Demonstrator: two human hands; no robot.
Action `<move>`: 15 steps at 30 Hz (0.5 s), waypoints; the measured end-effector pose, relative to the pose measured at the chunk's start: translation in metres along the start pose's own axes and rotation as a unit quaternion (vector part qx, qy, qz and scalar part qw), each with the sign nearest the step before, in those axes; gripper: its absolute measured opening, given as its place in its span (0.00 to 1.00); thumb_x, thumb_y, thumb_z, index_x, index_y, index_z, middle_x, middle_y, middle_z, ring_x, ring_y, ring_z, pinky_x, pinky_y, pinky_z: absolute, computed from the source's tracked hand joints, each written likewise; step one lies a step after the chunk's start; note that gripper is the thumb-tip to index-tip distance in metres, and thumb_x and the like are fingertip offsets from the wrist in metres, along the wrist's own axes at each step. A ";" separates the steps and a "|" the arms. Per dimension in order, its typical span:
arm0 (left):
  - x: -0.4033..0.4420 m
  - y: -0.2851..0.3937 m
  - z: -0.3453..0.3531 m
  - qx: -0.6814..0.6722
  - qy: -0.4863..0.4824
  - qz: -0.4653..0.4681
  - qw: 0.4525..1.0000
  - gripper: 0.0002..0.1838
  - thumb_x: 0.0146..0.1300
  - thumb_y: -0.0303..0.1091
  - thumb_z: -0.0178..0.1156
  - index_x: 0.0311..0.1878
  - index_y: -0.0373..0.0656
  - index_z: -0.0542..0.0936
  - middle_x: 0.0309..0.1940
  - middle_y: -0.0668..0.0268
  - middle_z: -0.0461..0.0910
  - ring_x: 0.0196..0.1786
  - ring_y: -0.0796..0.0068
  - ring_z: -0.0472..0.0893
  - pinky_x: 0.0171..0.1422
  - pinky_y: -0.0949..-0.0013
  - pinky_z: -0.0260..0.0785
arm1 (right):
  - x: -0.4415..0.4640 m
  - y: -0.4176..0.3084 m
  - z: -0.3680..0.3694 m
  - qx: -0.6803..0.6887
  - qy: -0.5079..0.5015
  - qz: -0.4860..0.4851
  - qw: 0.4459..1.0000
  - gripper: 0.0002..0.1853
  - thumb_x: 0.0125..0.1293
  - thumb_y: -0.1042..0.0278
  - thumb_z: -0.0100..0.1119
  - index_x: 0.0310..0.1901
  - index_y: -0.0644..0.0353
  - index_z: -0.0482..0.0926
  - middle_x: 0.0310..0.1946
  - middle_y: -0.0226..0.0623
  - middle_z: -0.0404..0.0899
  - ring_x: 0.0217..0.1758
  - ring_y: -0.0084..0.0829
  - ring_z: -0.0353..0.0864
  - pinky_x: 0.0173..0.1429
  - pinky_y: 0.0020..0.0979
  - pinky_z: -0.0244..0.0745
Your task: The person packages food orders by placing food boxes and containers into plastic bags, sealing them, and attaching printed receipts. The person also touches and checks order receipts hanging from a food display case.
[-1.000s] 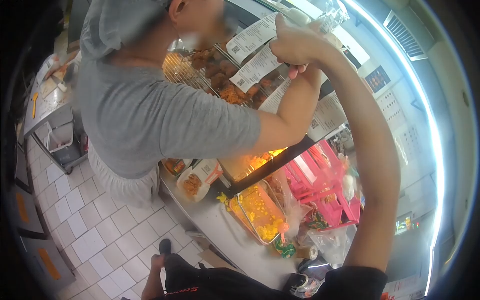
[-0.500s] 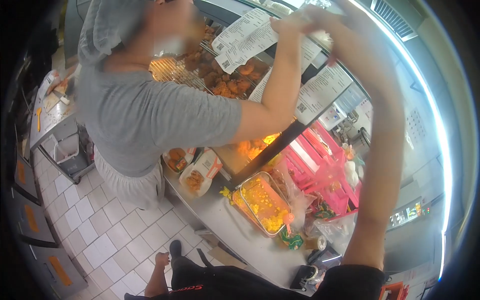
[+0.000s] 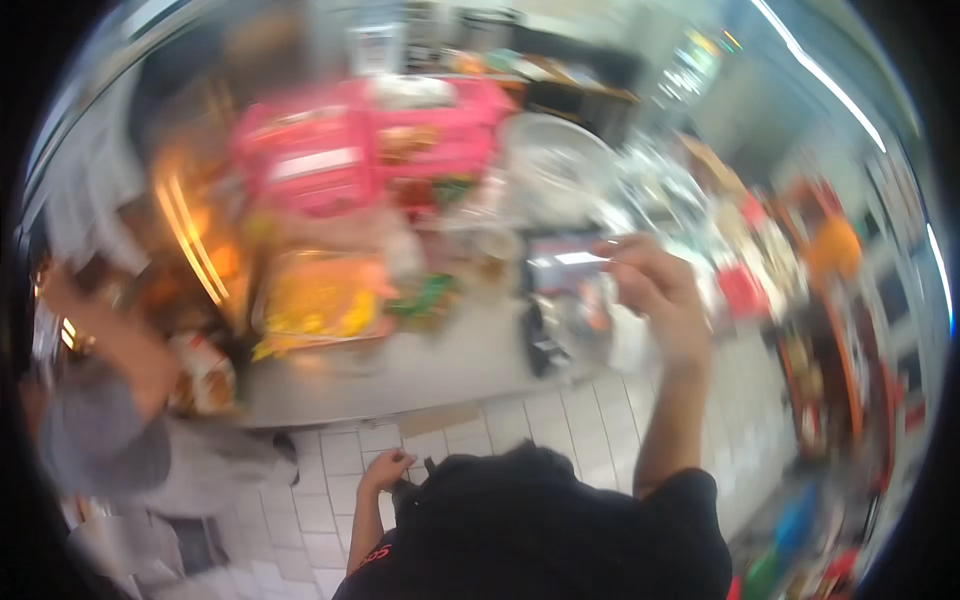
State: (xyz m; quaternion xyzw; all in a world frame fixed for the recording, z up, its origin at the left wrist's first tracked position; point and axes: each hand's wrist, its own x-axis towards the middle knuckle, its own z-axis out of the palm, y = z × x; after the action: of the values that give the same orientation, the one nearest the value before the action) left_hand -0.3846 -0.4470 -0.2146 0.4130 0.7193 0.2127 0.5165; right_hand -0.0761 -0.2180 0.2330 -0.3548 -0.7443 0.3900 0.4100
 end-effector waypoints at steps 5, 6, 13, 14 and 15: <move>0.033 0.205 0.081 0.004 -0.140 0.158 0.977 0.21 0.63 0.45 0.65 0.49 0.36 0.80 0.43 0.58 0.83 0.48 0.70 0.81 0.54 0.67 0.72 | -0.083 0.137 -0.126 0.098 0.051 0.113 0.988 0.09 0.69 0.68 0.56 0.39 0.65 0.81 0.45 0.38 0.82 0.25 0.12 0.69 0.28 0.16 0.63; 0.045 0.233 0.108 -0.022 -0.144 0.173 0.974 0.21 0.63 0.44 0.65 0.51 0.37 0.79 0.43 0.59 0.83 0.48 0.70 0.81 0.54 0.67 0.72 | -0.098 0.157 -0.146 0.110 0.057 0.158 0.980 0.09 0.69 0.68 0.57 0.39 0.65 0.81 0.43 0.36 0.83 0.26 0.12 0.69 0.29 0.17 0.64; 0.110 0.361 0.286 -0.140 0.082 0.261 0.952 0.26 0.63 0.40 0.67 0.59 0.35 0.74 0.48 0.58 0.82 0.51 0.72 0.80 0.55 0.66 0.72 | -0.185 0.292 -0.191 0.134 0.021 0.353 0.926 0.11 0.69 0.63 0.60 0.41 0.63 0.83 0.31 0.25 0.80 0.26 0.15 0.71 0.32 0.20 0.67; 0.124 0.374 0.293 -0.148 0.047 0.253 0.955 0.26 0.63 0.39 0.67 0.59 0.34 0.74 0.48 0.59 0.82 0.51 0.73 0.79 0.55 0.67 0.72 | -0.190 0.303 -0.190 0.140 0.012 0.365 0.920 0.11 0.69 0.62 0.61 0.41 0.62 0.83 0.27 0.24 0.77 0.27 0.15 0.71 0.32 0.20 0.68; 0.138 0.387 0.297 -0.157 0.012 0.245 0.957 0.25 0.64 0.38 0.66 0.59 0.34 0.74 0.48 0.60 0.82 0.52 0.74 0.79 0.56 0.68 0.71 | -0.195 0.314 -0.189 0.138 0.000 0.368 0.919 0.11 0.68 0.61 0.61 0.40 0.62 0.82 0.27 0.24 0.77 0.27 0.15 0.71 0.33 0.21 0.68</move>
State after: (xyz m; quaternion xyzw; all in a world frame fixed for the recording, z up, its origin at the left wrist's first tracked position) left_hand 0.0155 -0.1505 -0.1212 0.4881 0.5596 0.4476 0.4982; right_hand 0.2372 -0.1889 -0.0379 -0.5441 -0.4999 0.6118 0.2823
